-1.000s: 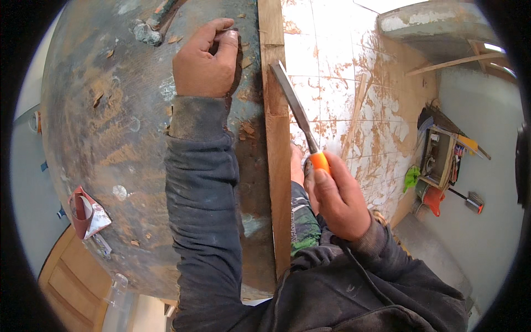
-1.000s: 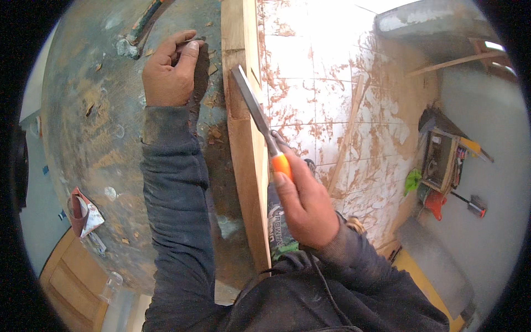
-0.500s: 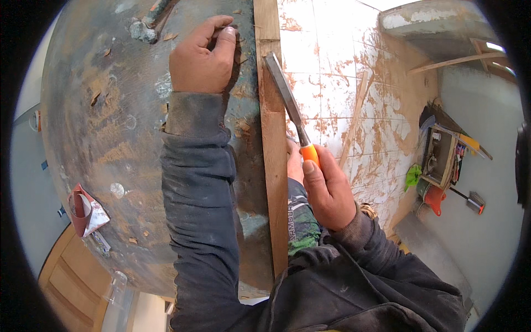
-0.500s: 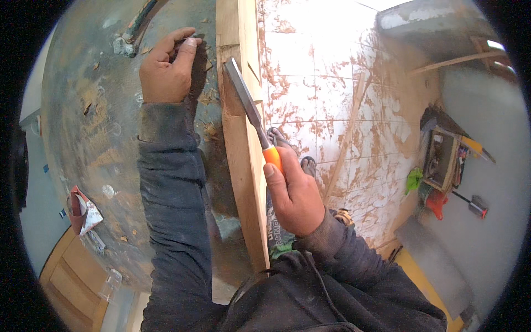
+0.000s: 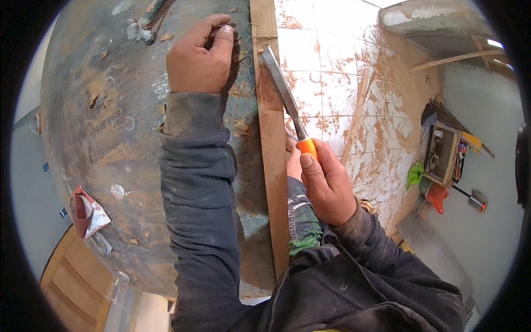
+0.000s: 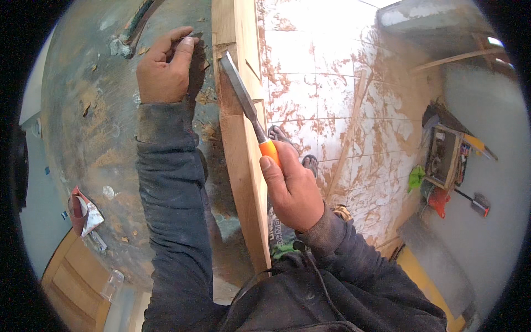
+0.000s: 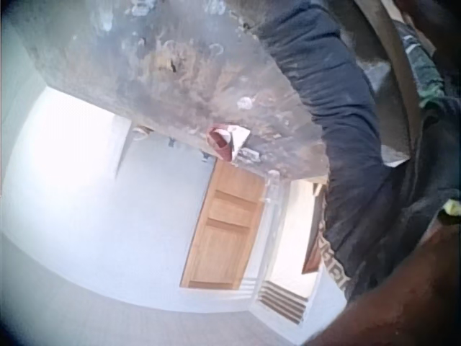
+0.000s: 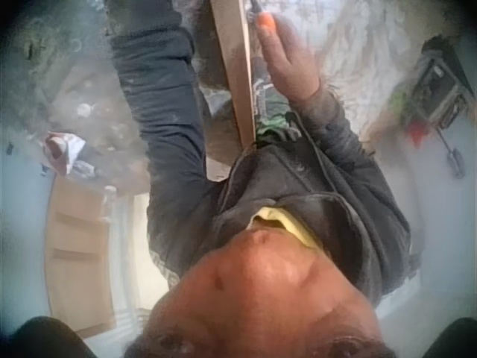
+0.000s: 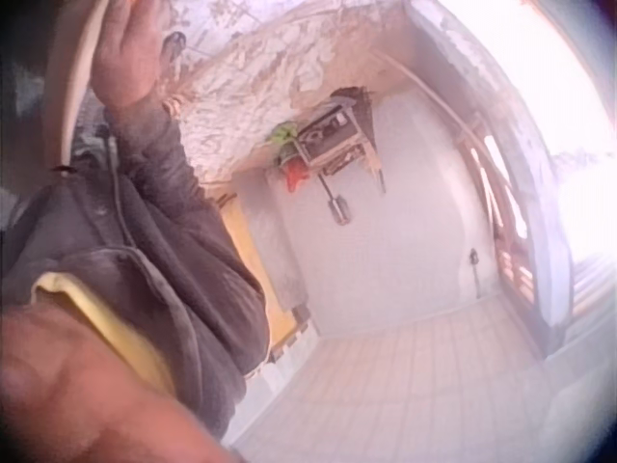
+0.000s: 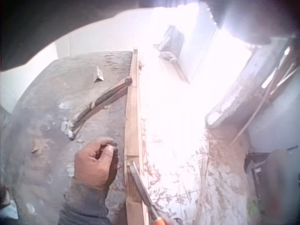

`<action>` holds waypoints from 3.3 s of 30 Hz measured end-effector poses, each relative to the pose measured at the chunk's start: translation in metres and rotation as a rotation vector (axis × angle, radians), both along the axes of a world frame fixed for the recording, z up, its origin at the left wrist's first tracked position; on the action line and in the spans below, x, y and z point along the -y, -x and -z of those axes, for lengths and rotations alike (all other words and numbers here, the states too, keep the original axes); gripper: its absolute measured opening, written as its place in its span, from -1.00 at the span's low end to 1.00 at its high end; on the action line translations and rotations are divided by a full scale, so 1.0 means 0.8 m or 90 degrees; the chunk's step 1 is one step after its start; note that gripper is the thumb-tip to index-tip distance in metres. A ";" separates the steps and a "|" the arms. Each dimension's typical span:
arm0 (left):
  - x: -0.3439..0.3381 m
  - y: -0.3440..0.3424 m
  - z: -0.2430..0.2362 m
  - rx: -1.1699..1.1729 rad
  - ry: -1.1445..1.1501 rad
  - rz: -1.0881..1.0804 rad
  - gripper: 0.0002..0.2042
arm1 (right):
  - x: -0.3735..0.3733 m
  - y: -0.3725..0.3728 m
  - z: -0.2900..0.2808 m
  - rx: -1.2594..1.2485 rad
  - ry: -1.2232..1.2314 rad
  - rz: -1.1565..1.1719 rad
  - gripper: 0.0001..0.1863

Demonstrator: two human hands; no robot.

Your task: The person uses a chisel and hammer to carve and shape a wooden plank placed on a workbench. They repeatedly chip away wood along the edge, remove shavings, and adjust the plank's position to continue shaping.

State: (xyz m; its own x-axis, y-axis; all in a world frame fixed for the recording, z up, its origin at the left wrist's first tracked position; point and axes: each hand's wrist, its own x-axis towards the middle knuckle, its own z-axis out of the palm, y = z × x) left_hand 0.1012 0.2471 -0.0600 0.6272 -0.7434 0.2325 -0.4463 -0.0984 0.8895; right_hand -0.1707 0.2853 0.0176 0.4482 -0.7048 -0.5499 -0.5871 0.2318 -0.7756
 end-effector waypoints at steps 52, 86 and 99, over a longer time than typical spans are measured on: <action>0.007 0.003 -0.001 0.069 0.086 0.163 -0.82 | -0.003 0.026 -0.018 0.072 -0.142 0.023 -0.55; 0.007 0.003 0.007 -0.057 0.064 0.051 -0.78 | 0.001 -0.001 0.004 0.062 0.059 -0.048 -0.69; 0.010 -0.005 -0.006 -0.015 0.069 0.110 -0.78 | 0.009 0.028 -0.007 0.073 0.022 -0.047 -0.68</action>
State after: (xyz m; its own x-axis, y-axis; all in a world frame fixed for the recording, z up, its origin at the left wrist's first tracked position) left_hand 0.1051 0.2388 -0.0548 0.4991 -0.8115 0.3041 -0.4274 0.0747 0.9010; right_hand -0.1931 0.2779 0.0230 0.5583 -0.6852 -0.4678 -0.5084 0.1630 -0.8455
